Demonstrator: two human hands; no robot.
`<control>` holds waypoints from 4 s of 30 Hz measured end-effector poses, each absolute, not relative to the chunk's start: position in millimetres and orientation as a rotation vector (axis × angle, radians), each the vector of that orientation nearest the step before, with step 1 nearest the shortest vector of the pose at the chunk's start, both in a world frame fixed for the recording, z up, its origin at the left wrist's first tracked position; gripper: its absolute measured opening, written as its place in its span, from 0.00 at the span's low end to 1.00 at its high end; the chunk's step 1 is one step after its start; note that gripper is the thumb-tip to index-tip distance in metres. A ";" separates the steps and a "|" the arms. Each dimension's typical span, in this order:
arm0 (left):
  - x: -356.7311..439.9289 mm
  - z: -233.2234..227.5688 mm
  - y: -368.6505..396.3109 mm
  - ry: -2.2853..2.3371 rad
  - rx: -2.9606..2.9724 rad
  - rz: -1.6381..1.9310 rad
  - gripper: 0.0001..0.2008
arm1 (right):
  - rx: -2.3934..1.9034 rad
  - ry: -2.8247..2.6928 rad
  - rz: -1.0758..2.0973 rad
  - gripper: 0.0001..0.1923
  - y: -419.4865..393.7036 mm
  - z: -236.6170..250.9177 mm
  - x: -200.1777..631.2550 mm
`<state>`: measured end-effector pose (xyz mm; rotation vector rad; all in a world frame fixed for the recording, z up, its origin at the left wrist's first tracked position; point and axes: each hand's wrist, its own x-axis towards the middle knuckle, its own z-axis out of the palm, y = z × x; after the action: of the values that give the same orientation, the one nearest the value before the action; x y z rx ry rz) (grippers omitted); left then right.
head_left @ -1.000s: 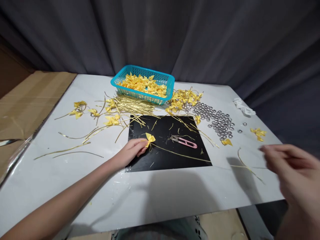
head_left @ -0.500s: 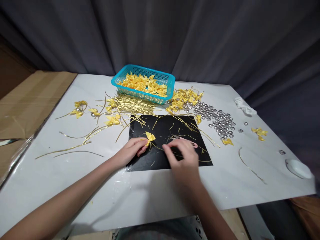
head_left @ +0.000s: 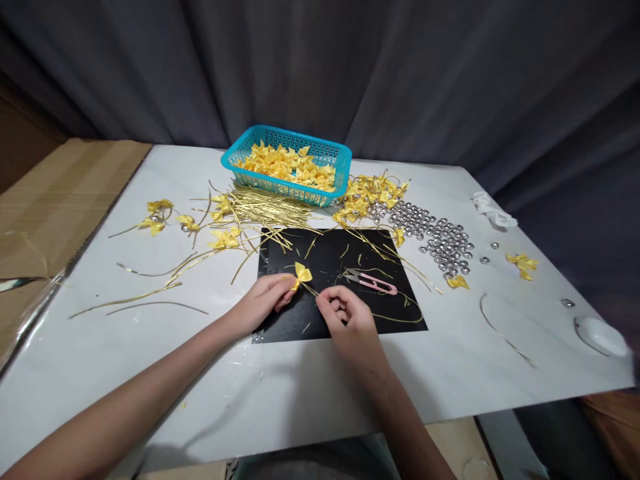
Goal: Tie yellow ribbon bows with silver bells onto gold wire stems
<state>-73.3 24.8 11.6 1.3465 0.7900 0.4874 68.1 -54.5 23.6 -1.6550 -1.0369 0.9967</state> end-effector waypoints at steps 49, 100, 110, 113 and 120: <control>-72.0 11.2 31.4 0.710 1.009 0.493 0.17 | -1.485 -1.691 1.152 0.14 -24.4 35.7 129.6; -73.6 11.7 30.7 0.724 1.024 0.479 0.17 | -1.583 -1.738 1.305 0.19 -38.0 59.6 187.2; -72.4 11.8 31.6 0.749 1.025 0.486 0.17 | -2.122 -1.537 0.725 0.26 -107.0 101.8 266.0; -73.6 9.6 31.7 0.736 1.059 0.473 0.17 | -2.250 -1.379 0.398 0.34 -120.1 110.9 275.9; -77.7 9.1 30.0 0.721 1.300 0.366 0.17 | -2.419 -1.419 0.120 0.40 -134.9 110.4 292.3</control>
<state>-77.7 30.0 9.1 1.2996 0.7207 0.3657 292.3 -134.9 110.4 -2.4187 -1.4189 0.1204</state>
